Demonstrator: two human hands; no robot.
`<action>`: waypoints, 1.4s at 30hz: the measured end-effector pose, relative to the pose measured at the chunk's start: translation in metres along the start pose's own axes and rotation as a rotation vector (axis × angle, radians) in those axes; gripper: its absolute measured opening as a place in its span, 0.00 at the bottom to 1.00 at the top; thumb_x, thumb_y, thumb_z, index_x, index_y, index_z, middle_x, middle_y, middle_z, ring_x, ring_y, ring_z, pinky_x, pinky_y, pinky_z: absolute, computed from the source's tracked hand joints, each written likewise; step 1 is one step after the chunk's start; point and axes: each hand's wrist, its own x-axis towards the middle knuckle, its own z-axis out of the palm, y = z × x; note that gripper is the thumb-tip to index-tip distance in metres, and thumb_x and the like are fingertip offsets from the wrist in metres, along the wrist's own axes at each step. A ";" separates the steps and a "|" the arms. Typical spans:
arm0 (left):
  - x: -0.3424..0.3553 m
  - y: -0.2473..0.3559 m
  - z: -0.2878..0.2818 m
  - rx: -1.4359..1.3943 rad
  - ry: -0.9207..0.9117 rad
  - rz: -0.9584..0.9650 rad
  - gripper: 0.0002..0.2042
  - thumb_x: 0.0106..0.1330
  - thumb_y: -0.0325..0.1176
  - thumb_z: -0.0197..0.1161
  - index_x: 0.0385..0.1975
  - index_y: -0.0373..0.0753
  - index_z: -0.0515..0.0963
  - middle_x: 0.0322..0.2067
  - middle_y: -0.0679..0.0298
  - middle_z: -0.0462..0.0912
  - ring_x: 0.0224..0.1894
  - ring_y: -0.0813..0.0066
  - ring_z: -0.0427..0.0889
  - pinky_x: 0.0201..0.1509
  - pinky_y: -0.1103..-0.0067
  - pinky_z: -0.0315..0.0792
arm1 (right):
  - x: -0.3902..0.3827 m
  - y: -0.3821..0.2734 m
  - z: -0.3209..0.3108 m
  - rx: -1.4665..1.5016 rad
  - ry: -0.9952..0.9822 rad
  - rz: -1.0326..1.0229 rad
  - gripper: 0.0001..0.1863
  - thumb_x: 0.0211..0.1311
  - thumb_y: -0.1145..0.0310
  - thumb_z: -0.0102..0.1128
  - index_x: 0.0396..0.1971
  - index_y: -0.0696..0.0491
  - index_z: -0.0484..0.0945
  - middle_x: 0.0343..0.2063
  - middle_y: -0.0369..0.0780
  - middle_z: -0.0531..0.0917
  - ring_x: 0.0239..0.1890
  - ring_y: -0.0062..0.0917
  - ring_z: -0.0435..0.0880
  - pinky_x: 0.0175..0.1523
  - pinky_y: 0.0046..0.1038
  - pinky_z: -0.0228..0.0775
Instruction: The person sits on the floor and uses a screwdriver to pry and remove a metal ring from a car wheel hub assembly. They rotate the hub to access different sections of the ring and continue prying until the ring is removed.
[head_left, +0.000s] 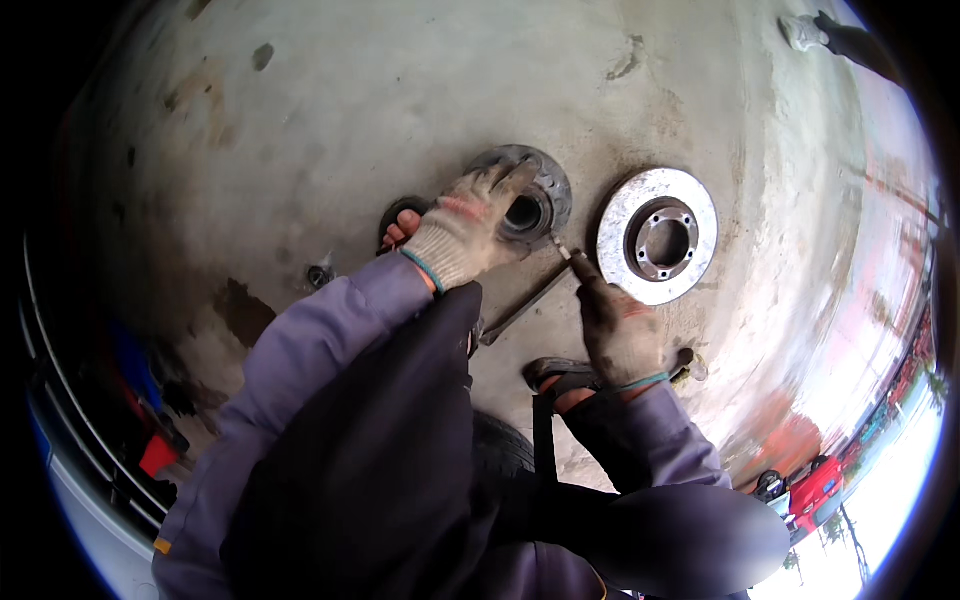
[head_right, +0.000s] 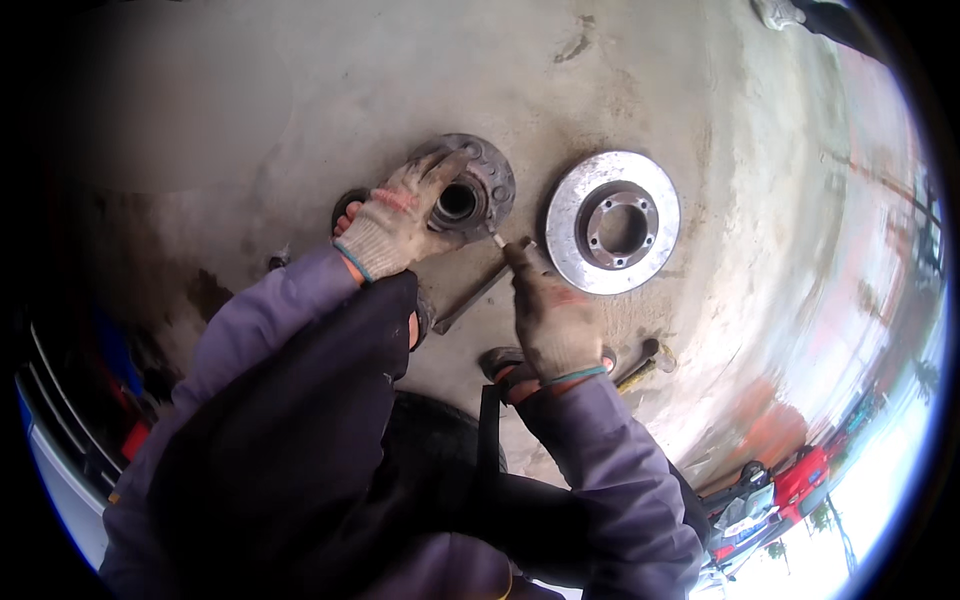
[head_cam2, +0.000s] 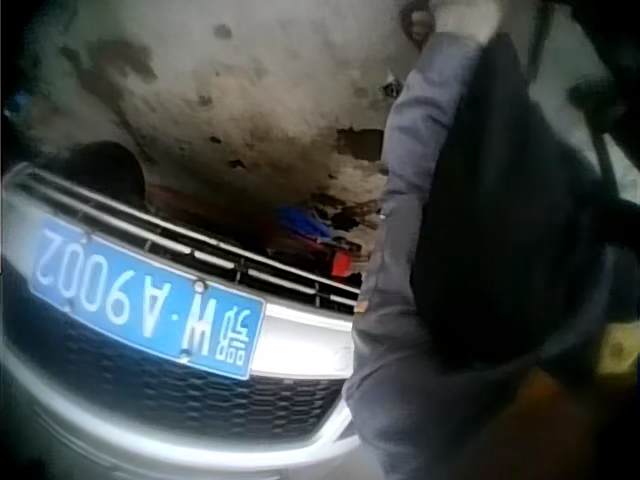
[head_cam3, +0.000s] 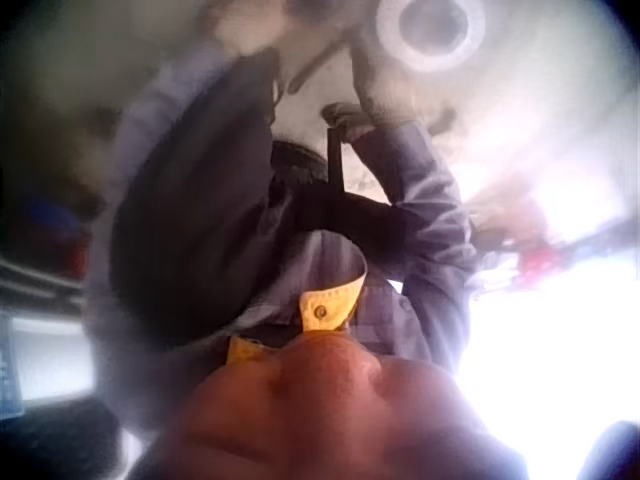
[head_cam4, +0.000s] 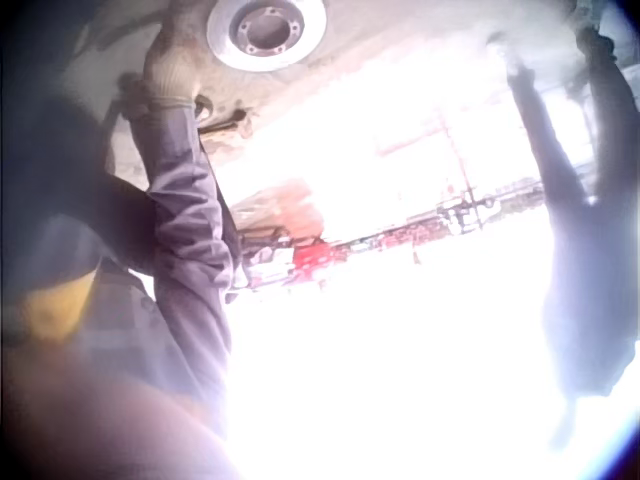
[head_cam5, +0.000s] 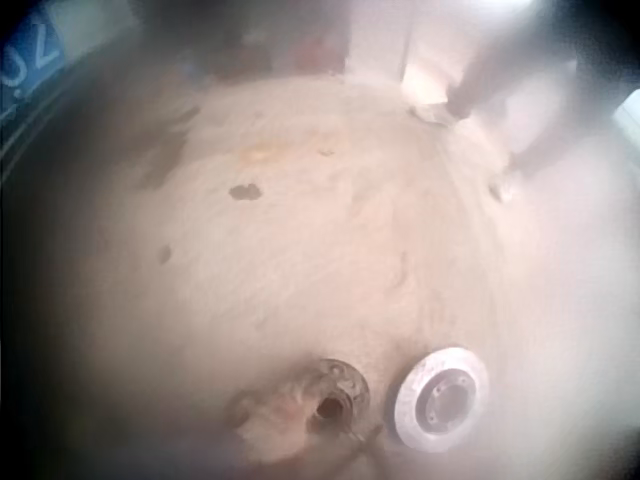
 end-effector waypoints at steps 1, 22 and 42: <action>-0.003 0.000 -0.001 0.014 0.025 0.042 0.49 0.60 0.52 0.74 0.80 0.48 0.53 0.76 0.47 0.59 0.77 0.45 0.61 0.79 0.60 0.61 | 0.003 0.005 -0.002 0.088 0.197 -0.160 0.28 0.75 0.65 0.52 0.73 0.32 0.69 0.31 0.47 0.87 0.35 0.44 0.89 0.40 0.45 0.79; 0.005 0.008 0.000 0.144 0.068 0.022 0.50 0.57 0.58 0.76 0.76 0.43 0.59 0.73 0.49 0.66 0.70 0.44 0.71 0.73 0.58 0.70 | 0.036 0.021 -0.039 -0.175 -0.175 -0.259 0.30 0.75 0.65 0.52 0.74 0.28 0.66 0.31 0.44 0.86 0.34 0.41 0.88 0.35 0.44 0.79; 0.029 -0.011 0.001 -0.156 0.024 0.249 0.45 0.58 0.48 0.79 0.74 0.42 0.63 0.69 0.47 0.71 0.72 0.47 0.71 0.77 0.60 0.67 | 0.015 0.004 0.000 -0.002 -0.103 -0.115 0.30 0.76 0.63 0.51 0.75 0.27 0.64 0.32 0.48 0.87 0.34 0.46 0.89 0.39 0.49 0.79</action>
